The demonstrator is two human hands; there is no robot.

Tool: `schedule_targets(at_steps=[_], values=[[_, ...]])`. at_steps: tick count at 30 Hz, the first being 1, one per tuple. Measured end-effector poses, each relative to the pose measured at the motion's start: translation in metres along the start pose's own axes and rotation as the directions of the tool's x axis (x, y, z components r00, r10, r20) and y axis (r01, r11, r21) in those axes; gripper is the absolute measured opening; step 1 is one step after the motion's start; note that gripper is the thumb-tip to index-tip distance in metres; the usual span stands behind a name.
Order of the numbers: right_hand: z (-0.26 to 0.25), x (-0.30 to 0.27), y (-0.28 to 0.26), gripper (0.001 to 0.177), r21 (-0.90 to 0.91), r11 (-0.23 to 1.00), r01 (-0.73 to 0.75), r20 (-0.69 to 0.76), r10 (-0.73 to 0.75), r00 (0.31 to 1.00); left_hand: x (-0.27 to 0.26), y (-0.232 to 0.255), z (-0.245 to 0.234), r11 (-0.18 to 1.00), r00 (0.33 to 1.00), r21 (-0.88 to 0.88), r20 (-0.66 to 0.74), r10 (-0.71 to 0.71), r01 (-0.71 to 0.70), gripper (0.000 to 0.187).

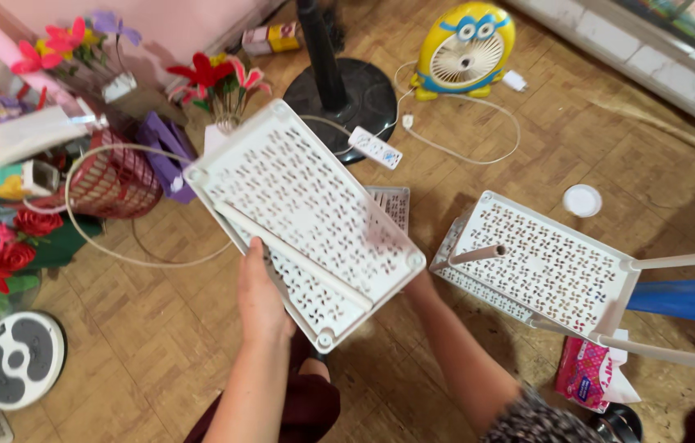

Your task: The person removes decorative items and packaged goods from a white plastic shelving unit and places them on a blue chair. They then disassemble the shelving unit by removing the trays and support poles.

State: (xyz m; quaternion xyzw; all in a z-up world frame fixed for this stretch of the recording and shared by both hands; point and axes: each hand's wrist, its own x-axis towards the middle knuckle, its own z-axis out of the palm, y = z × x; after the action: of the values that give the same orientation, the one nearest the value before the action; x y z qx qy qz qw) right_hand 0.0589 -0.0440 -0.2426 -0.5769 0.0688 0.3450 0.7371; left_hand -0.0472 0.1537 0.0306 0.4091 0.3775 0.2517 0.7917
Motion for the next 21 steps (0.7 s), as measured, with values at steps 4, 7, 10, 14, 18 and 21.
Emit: schedule_targets(at_steps=[4,7,10,14,18,21], values=[[0.002,-0.067,-0.119,0.080,0.532,0.821,-0.206,0.399,-0.029,0.916,0.010,-0.014,-0.001,0.998,0.995,0.028,0.087,-0.056,0.054,0.054],[0.004,-0.105,-0.165,0.061,0.140,0.989,-0.039,0.563,-0.047,0.825,0.014,-0.019,-0.001,0.952,0.987,0.268,0.033,-0.160,0.146,0.059],[0.012,-0.105,-0.147,0.055,0.118,0.988,-0.103,0.397,0.048,0.917,0.009,-0.020,0.002,0.894,0.997,0.447,0.075,-0.028,-0.009,0.063],[0.001,-0.069,-0.062,0.051,0.095,0.993,-0.069,0.251,0.043,0.967,-0.013,-0.008,0.004,0.782,0.960,0.557,0.191,0.206,-0.279,0.068],[-0.017,-0.018,0.033,0.041,0.137,0.990,0.026,0.109,-0.041,0.993,-0.034,0.006,0.006,0.737,0.893,0.506,0.286,0.346,-0.448,0.059],[-0.033,0.010,0.069,0.037,0.227,0.974,-0.017,0.046,0.007,0.999,-0.043,0.012,0.007,0.771,0.882,0.433,0.285,0.375,-0.467,0.055]])
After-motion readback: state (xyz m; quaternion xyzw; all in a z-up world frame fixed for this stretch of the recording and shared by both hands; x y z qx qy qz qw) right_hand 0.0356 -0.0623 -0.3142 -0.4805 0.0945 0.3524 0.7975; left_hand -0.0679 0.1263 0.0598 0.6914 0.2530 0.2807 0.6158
